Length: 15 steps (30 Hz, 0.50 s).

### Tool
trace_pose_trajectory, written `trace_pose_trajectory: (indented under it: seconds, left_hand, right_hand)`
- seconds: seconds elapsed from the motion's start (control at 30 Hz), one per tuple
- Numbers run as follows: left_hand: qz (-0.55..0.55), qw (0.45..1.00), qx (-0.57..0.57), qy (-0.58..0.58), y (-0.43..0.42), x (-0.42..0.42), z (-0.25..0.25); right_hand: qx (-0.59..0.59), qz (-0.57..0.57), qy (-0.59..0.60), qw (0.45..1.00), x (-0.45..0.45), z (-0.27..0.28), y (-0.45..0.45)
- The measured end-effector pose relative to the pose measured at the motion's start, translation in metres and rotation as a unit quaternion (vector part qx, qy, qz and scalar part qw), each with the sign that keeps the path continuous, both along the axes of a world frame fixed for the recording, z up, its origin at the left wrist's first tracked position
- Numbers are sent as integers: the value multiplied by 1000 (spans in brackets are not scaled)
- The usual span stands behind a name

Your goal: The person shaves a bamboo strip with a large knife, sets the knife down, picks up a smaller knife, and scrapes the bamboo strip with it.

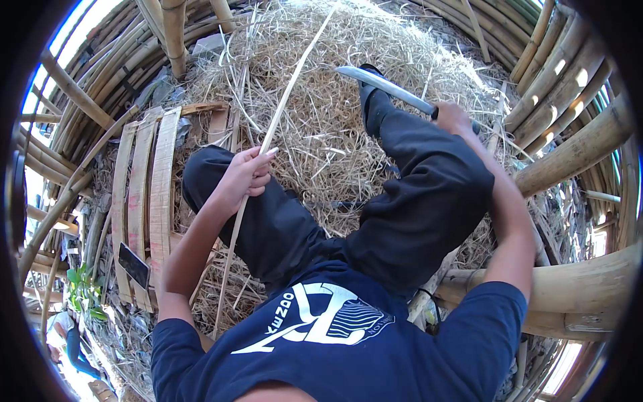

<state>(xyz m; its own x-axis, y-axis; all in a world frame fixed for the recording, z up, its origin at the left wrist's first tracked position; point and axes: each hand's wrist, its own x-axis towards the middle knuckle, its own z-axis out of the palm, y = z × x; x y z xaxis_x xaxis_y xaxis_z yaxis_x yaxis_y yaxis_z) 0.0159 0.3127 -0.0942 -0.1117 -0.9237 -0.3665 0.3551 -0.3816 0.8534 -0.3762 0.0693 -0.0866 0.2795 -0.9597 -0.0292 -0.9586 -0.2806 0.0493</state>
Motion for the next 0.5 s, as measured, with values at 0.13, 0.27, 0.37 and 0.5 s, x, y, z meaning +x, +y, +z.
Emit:
trace_pose_trajectory:
  seconds: [0.13, 0.27, 0.37, 0.5]
  left_hand:
    - [4, 1000, -1, 1, 1, 3, -1]
    - [7, 1000, -1, 5, 0, 3, -3]
    - [10, 1000, -3, 8, 0, 5, -2]
    - [10, 1000, 3, 16, -2, 3, -2]
  right_hand:
    - [-24, -84, 17, 996, -13, -15, -1]
    - [-46, -153, 81, 984, -30, -6, -7]
    - [-66, -173, 70, 980, -26, 8, -5]
    - [-90, -116, 42, 988, -33, -2, 3]
